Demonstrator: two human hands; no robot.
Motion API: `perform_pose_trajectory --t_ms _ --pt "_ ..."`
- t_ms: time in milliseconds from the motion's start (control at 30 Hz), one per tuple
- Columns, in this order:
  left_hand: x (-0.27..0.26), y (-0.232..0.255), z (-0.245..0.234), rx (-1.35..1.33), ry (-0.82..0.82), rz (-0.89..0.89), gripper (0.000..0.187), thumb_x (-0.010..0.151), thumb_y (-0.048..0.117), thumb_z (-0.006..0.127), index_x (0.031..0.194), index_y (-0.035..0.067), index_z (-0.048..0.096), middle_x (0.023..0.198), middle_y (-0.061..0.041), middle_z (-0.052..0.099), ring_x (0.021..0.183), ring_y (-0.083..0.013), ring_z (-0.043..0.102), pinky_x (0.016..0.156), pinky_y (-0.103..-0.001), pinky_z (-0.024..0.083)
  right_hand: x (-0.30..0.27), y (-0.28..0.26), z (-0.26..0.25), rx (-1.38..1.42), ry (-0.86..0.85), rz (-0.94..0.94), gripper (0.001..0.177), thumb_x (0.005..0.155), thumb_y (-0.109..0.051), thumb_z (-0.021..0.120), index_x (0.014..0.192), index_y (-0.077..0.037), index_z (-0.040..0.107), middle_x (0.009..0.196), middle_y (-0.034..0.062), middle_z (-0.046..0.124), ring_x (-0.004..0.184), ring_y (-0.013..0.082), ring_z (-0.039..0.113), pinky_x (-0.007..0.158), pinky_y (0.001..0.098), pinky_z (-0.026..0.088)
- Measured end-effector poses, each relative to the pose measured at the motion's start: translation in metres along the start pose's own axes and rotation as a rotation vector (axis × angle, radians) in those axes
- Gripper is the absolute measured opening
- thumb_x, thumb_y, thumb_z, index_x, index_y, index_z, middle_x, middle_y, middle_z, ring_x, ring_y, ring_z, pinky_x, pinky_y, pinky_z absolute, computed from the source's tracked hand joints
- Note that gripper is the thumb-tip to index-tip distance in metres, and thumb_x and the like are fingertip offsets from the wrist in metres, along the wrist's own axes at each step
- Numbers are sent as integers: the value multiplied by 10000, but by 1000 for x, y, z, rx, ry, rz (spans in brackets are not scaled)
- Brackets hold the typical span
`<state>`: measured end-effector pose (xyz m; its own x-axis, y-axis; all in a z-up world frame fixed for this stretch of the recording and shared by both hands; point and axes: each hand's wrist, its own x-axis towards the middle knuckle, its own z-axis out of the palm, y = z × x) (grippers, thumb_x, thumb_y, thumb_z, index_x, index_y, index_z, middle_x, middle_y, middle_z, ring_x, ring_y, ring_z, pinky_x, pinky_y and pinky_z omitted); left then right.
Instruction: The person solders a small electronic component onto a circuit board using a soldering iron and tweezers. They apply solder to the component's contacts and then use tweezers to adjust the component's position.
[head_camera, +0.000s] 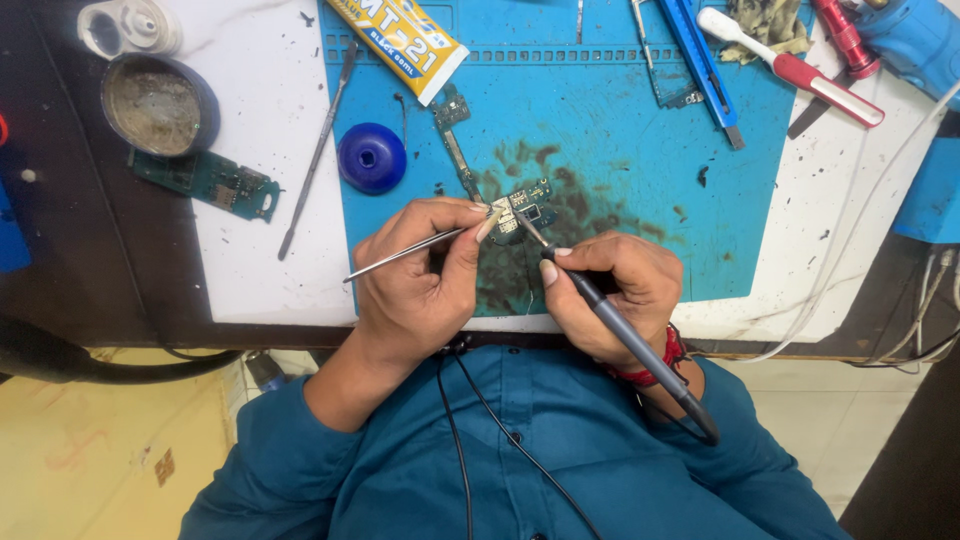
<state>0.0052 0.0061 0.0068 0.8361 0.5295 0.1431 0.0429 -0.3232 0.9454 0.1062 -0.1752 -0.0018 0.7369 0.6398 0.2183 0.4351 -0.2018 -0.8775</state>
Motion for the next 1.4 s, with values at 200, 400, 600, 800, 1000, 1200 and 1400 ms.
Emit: perform_pose_trajectory --t_ms 200,400,600,800,1000,1200,1400 --pt "0 1 0 -11 0 0 88 1000 -15 708 1069 1 656 1034 -139 758 882 -189 780 746 -271 631 0 -1 0 11 -5 16 150 824 20 795 889 13 660 785 111 696 598 125 623 549 245 454" --pt "0 1 0 -4 -2 -11 91 991 -19 710 1063 1 658 1027 -139 759 869 -186 779 732 -268 623 1 -1 0 10 1 -6 143 827 27 787 894 12 662 786 112 693 609 142 631 567 260 468" --pt "0 -1 1 -35 -8 -25 92 995 -22 702 1071 -6 654 1019 -137 756 855 -184 780 715 -260 628 1 -2 0 8 -10 -18 142 832 24 786 899 5 663 781 106 689 621 146 638 535 240 470" --pt "0 -2 1 -12 -10 -22 89 987 -18 708 1057 -3 656 1010 -136 758 841 -181 781 696 -255 628 3 0 0 -13 -12 -88 166 821 11 803 888 -5 651 763 99 671 626 153 642 583 268 475" --pt "-1 0 1 5 4 -8 96 984 -21 712 1060 -7 654 1017 -142 756 855 -193 780 727 -268 625 2 -2 0 -34 -9 -90 173 823 14 799 895 -11 644 764 102 668 631 165 643 541 253 470" --pt "0 0 1 -9 8 2 94 1002 -18 710 1077 -4 654 1034 -143 756 887 -196 785 757 -272 634 2 -1 0 -12 -2 -81 169 826 17 791 888 -8 635 762 105 665 621 159 633 534 250 465" --pt "0 0 0 9 6 0 92 993 -17 714 1063 -4 656 1026 -146 758 874 -195 782 747 -272 628 1 -1 0 10 0 -42 163 819 30 783 877 -5 635 744 104 662 603 153 625 561 269 455"
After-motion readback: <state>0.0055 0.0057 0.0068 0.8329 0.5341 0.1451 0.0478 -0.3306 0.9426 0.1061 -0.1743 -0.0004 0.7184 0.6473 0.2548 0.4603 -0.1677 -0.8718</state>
